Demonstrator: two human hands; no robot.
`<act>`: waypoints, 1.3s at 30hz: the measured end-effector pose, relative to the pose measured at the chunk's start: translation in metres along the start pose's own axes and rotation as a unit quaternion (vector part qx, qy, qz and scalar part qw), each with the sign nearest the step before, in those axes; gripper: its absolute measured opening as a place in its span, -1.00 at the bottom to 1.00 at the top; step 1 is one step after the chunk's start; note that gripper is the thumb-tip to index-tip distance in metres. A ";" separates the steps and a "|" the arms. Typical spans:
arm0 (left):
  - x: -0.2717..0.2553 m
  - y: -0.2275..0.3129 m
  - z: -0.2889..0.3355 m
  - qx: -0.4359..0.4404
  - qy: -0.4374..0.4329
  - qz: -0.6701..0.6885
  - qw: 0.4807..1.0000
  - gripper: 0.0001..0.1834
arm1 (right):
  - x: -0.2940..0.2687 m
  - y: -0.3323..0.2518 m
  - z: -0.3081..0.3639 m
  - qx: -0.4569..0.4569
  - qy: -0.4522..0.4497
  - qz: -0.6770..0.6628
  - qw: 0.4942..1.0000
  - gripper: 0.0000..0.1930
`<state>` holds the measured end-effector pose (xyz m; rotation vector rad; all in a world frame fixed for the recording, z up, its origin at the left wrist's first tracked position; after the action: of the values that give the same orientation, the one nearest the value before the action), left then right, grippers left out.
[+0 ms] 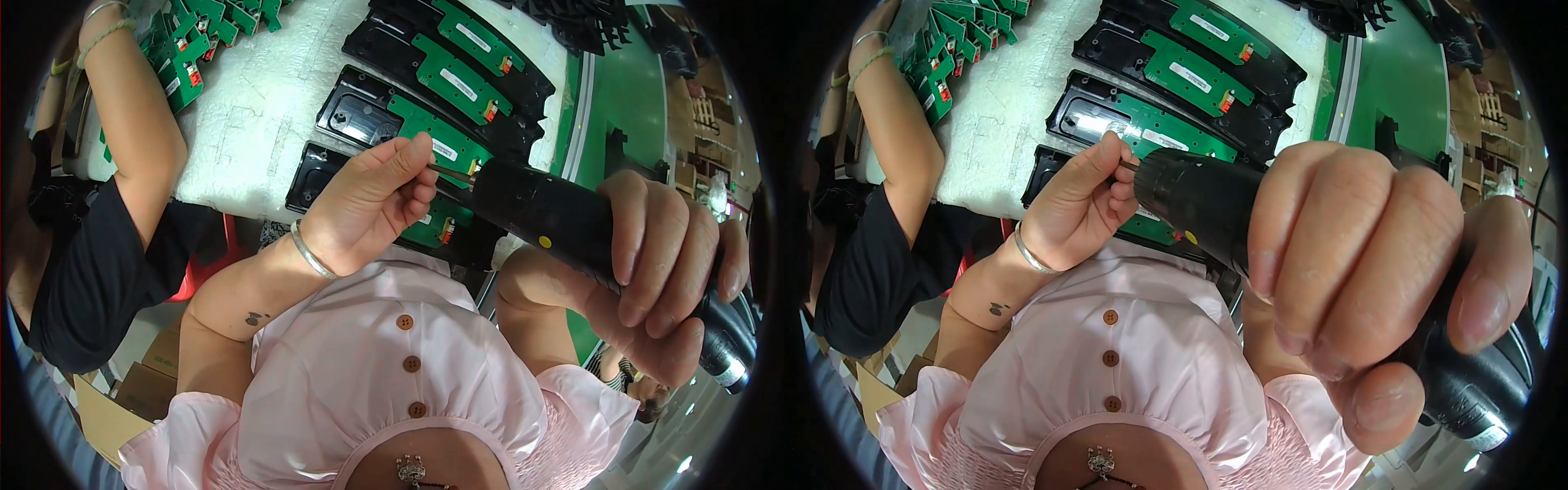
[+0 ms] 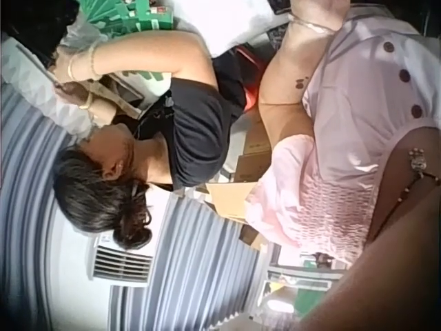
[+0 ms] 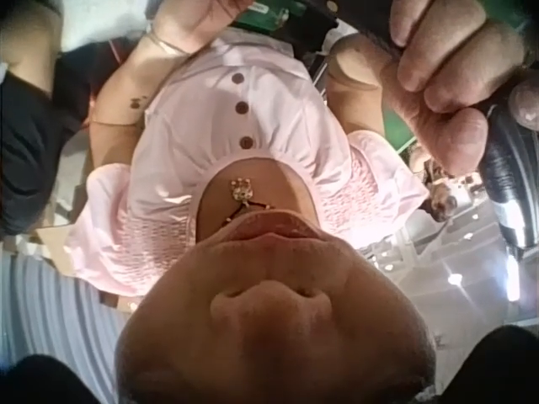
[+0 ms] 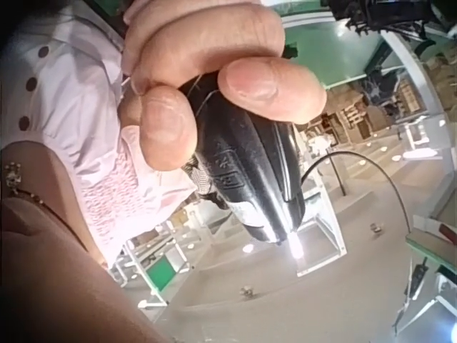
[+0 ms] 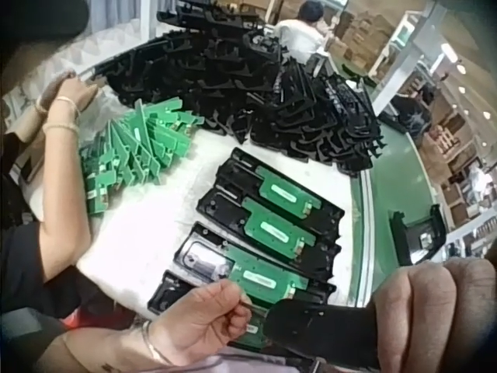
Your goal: Assembling electronic components by inserting parts into housings and securing them with an electric screwdriver.
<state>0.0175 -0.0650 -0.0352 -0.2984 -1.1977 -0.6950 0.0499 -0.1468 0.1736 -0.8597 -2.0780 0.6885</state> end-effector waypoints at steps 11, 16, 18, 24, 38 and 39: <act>0.000 -0.009 0.003 -0.023 0.049 0.058 0.997 -0.78 | 0.026 0.000 0.008 -0.042 -0.121 0.082 0.988 -0.72; 0.002 -0.010 0.001 -0.024 0.017 0.046 0.999 -0.78 | 0.022 -0.005 0.010 -0.057 -0.108 0.065 0.990 -0.71; 0.002 -0.008 0.002 -0.017 0.014 0.028 0.999 -0.78 | 0.022 -0.004 0.012 -0.056 -0.119 0.060 0.989 -0.71; -0.004 -0.005 0.001 0.036 0.036 -0.022 0.998 -0.76 | 0.024 0.009 0.015 0.002 -0.128 0.081 0.988 -0.71; -0.004 -0.030 0.027 -0.129 -0.020 -0.124 0.984 -0.68 | -0.039 0.064 0.020 0.059 0.045 0.194 0.978 -0.71; -0.004 -0.029 0.028 -0.127 -0.021 -0.132 0.983 -0.72 | -0.039 0.064 0.020 0.058 0.047 0.201 0.977 -0.71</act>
<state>-0.0222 -0.0705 -0.0328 -0.3714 -1.2005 -1.0819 0.0741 -0.1396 0.1004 -1.2364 -1.7743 0.9532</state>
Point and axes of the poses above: each hand's wrist, its own z-axis away from the middle knuckle, its own x-axis out of the palm, y = z × x, the point moved 10 cm from there along -z, towards the middle knuckle
